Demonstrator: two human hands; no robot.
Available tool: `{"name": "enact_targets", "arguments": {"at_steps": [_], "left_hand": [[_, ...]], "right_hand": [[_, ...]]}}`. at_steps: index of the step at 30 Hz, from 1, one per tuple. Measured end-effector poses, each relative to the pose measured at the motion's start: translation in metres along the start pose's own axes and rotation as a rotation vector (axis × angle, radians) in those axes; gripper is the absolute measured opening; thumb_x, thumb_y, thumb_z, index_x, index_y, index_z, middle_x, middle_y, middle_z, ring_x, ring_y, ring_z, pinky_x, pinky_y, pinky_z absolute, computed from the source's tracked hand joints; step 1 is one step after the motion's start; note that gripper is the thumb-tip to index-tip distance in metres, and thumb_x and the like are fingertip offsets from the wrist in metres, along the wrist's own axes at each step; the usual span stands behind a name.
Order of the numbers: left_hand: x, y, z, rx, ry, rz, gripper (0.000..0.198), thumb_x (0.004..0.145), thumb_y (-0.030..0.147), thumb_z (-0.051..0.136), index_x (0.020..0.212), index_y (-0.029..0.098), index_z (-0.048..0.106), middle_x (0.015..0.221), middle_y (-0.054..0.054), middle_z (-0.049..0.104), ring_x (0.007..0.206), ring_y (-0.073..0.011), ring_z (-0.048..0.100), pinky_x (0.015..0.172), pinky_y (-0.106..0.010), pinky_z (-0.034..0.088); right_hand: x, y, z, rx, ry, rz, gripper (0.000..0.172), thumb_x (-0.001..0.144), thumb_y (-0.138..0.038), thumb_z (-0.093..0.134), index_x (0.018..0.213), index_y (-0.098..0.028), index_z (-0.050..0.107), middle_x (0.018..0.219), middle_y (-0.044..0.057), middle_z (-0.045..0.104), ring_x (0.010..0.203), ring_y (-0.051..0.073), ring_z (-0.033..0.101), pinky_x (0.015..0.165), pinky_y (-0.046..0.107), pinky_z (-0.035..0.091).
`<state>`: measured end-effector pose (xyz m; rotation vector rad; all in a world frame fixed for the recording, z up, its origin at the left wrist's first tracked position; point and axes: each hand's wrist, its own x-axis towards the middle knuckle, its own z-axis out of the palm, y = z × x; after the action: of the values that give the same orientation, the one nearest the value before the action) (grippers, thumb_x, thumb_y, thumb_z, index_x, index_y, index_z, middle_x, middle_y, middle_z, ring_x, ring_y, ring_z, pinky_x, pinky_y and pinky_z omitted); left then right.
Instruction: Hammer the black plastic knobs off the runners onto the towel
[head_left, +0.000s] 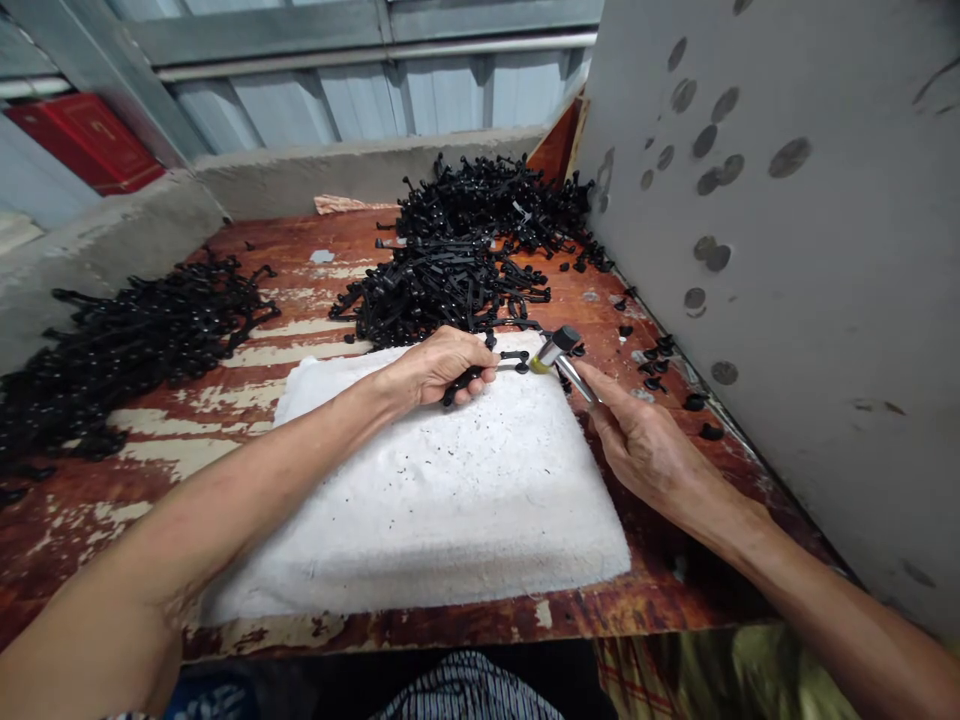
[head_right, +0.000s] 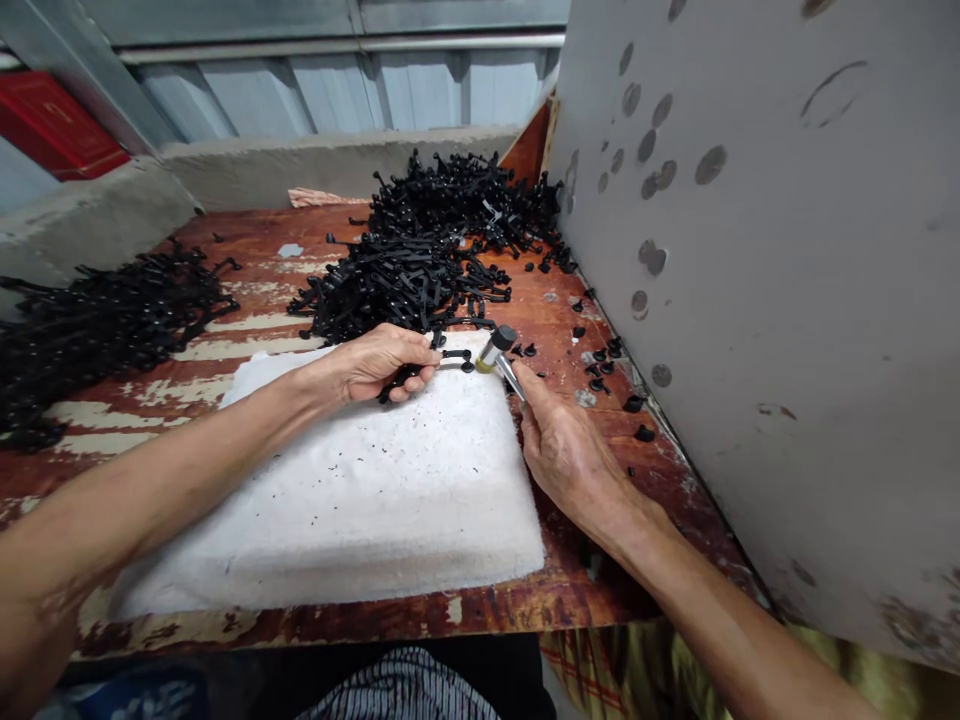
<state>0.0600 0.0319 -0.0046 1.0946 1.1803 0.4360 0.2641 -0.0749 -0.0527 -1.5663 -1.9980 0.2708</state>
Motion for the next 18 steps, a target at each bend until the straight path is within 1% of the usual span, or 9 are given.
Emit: {"name": "enact_targets", "arguments": {"at_steps": [3,6,9,12,15,18], "left_hand": [[0.0001,0.0003,0.0006,-0.005,-0.012,-0.011,0.02,0.079,0.003,0.053,0.06,0.009,0.049,0.056,-0.002,0.048,0.038,-0.0067,0.04,0.029,-0.016,0.024],[0.0007,-0.0001,0.001,0.007,-0.014,-0.015,0.02,0.079,0.003,0.053,0.06,0.009,0.049,0.055,-0.003,0.048,0.038,-0.0067,0.04,0.029,-0.016,0.023],[0.0016,-0.0004,0.001,0.003,-0.005,-0.015,0.019,0.078,0.002,0.052,0.06,0.009,0.05,0.056,-0.003,0.048,0.038,-0.0069,0.04,0.028,-0.016,0.023],[0.0025,-0.0004,0.0007,-0.001,0.01,-0.016,0.019,0.077,0.001,0.052,0.06,0.01,0.049,0.056,-0.003,0.048,0.038,-0.007,0.039,0.028,-0.016,0.022],[0.0033,-0.0007,0.0003,0.01,0.014,-0.011,0.019,0.076,0.001,0.052,0.06,0.01,0.049,0.055,-0.003,0.047,0.038,-0.0071,0.038,0.028,-0.016,0.022],[0.0033,-0.0009,0.0006,0.022,0.014,0.009,0.018,0.076,0.002,0.052,0.061,0.01,0.049,0.056,-0.003,0.047,0.038,-0.0075,0.038,0.027,-0.017,0.022]], "right_hand": [[-0.0005,0.0007,0.0,-0.006,0.012,-0.001,0.049,0.091,-0.018,0.034,0.134,-0.008,0.053,0.114,0.017,0.065,0.092,0.03,0.069,0.074,0.04,0.057],[-0.0006,0.0003,-0.0009,-0.01,0.004,-0.01,0.049,0.091,-0.016,0.035,0.135,-0.008,0.053,0.114,0.016,0.066,0.093,0.029,0.068,0.073,0.038,0.058],[0.0,-0.0006,-0.0018,0.014,0.008,-0.027,0.048,0.092,-0.015,0.035,0.137,-0.009,0.051,0.111,0.014,0.067,0.089,0.025,0.07,0.069,0.032,0.057],[0.0006,-0.0012,-0.0023,0.034,0.025,-0.05,0.046,0.092,-0.015,0.035,0.134,-0.007,0.053,0.106,0.014,0.069,0.084,0.024,0.07,0.065,0.03,0.056],[0.0007,-0.0011,-0.0026,0.031,0.031,-0.057,0.046,0.091,-0.014,0.035,0.133,-0.006,0.053,0.104,0.014,0.069,0.084,0.023,0.07,0.066,0.03,0.056],[0.0005,-0.0003,-0.0025,0.012,0.033,-0.061,0.046,0.091,-0.015,0.035,0.132,-0.006,0.054,0.106,0.014,0.068,0.085,0.024,0.07,0.066,0.03,0.056]]}}
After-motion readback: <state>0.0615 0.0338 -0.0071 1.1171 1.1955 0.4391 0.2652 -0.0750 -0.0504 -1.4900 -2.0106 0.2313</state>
